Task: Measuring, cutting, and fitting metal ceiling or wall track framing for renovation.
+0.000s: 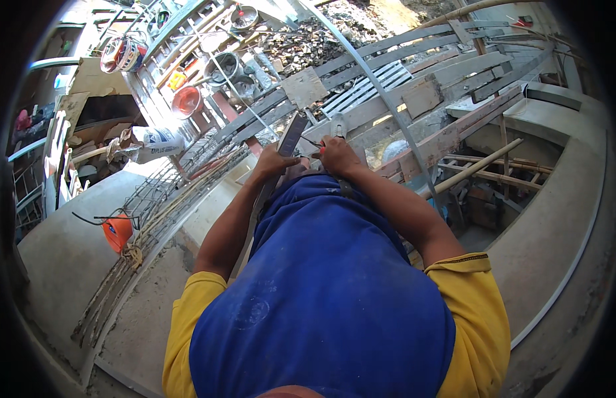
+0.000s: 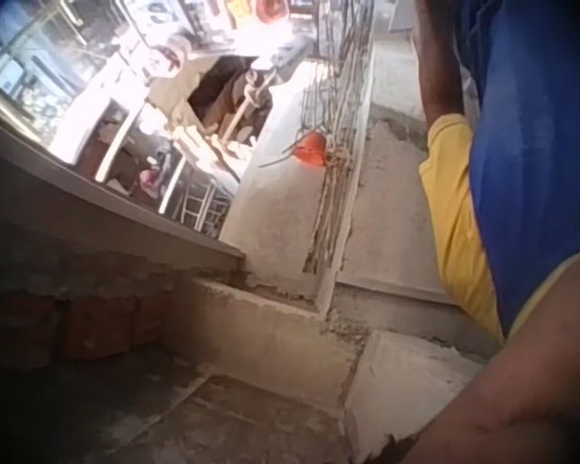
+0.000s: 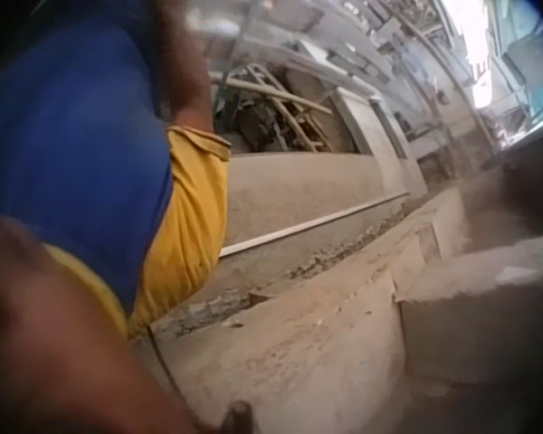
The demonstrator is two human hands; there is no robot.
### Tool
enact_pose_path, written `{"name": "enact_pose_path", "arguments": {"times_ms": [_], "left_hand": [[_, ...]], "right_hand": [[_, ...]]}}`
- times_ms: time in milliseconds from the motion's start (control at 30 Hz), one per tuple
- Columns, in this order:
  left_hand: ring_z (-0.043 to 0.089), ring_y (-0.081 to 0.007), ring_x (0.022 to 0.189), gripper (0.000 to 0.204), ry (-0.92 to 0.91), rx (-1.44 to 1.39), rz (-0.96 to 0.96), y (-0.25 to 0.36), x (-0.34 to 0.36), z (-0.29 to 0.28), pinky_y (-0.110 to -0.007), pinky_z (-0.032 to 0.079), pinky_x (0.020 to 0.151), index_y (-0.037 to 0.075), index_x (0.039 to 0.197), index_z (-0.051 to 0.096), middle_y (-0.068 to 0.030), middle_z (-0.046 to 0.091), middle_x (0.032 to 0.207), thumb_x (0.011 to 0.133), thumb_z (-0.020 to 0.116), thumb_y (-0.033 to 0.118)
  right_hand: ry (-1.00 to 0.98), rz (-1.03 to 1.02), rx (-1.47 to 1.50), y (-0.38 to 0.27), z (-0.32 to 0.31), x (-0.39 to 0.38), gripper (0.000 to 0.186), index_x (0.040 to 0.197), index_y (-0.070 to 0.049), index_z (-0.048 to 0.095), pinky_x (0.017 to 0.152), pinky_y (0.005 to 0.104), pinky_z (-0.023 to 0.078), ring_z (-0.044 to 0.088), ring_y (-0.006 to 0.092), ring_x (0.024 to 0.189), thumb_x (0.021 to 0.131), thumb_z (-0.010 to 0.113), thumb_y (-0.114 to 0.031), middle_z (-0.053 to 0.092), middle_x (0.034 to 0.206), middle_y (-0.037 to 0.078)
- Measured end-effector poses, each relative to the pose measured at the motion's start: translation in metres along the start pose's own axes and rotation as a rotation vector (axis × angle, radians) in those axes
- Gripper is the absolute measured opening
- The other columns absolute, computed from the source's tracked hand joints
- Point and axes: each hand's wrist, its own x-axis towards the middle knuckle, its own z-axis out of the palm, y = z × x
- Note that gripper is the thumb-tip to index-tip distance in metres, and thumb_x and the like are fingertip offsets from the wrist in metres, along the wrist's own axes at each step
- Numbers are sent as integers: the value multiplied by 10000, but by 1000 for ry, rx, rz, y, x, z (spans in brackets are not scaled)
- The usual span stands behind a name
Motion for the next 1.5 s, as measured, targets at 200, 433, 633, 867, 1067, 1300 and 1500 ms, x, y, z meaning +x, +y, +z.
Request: {"name": "enact_pose_path", "arguments": {"times_ms": [200, 433, 633, 867, 1067, 1300, 1500], "left_hand": [[684, -380, 872, 515, 206, 250, 22, -3, 7, 15, -418, 536, 800, -34, 1064, 644, -257, 690, 938, 654, 748, 259], [688, -366, 881, 465, 261, 219, 66, -6, 11, 9, -411, 537, 799, -28, 1047, 644, -240, 697, 940, 671, 725, 232], [691, -344, 873, 435, 50, 22, -39, 5, -1, -3, -398, 536, 784, -29, 1031, 649, -236, 694, 934, 675, 727, 208], [692, -332, 808, 452, 109, 182, 49, -16, 0, 13, -400, 541, 751, -22, 1026, 655, -222, 696, 877, 658, 741, 225], [688, -327, 784, 448, 148, 212, 59, -4, -12, 16, -407, 540, 734, -20, 1021, 645, -213, 693, 841, 660, 735, 230], [690, -320, 787, 447, 18, 165, -6, -16, -5, 13, -398, 538, 727, -39, 979, 668, -227, 692, 838, 651, 745, 253], [678, -340, 876, 507, -79, 142, -55, -26, 8, 13, -393, 525, 786, -55, 1017, 655, -254, 685, 932, 642, 751, 272]], "right_hand": [[-18, -25, -35, 19, 11, 14, 254, 949, -3, 632, 799, 484, 487, 628, 446, 937, 836, 683, -224, 655, 946, 278], [-93, -136, -135, 5, -15, 28, 301, 906, 22, 610, 791, 498, 478, 623, 456, 912, 827, 711, -251, 651, 910, 268], [-34, -150, -65, 4, -5, 23, 323, 932, 11, 588, 777, 499, 470, 615, 458, 902, 833, 711, -270, 646, 891, 257], [-71, -85, 35, 20, 10, -3, 393, 1024, 16, 599, 837, 484, 478, 608, 443, 982, 820, 727, -294, 637, 994, 265], [-2, -42, 78, 20, 14, -18, 391, 1023, 15, 599, 831, 481, 478, 603, 441, 993, 801, 744, -273, 622, 986, 252], [-12, -17, 39, 17, 14, -24, 433, 1083, -8, 590, 828, 457, 492, 631, 412, 974, 791, 751, -285, 664, 1019, 221], [-8, -64, 97, 16, 9, -24, 407, 1022, 21, 595, 815, 490, 481, 604, 451, 986, 778, 762, -259, 627, 994, 280]]}}
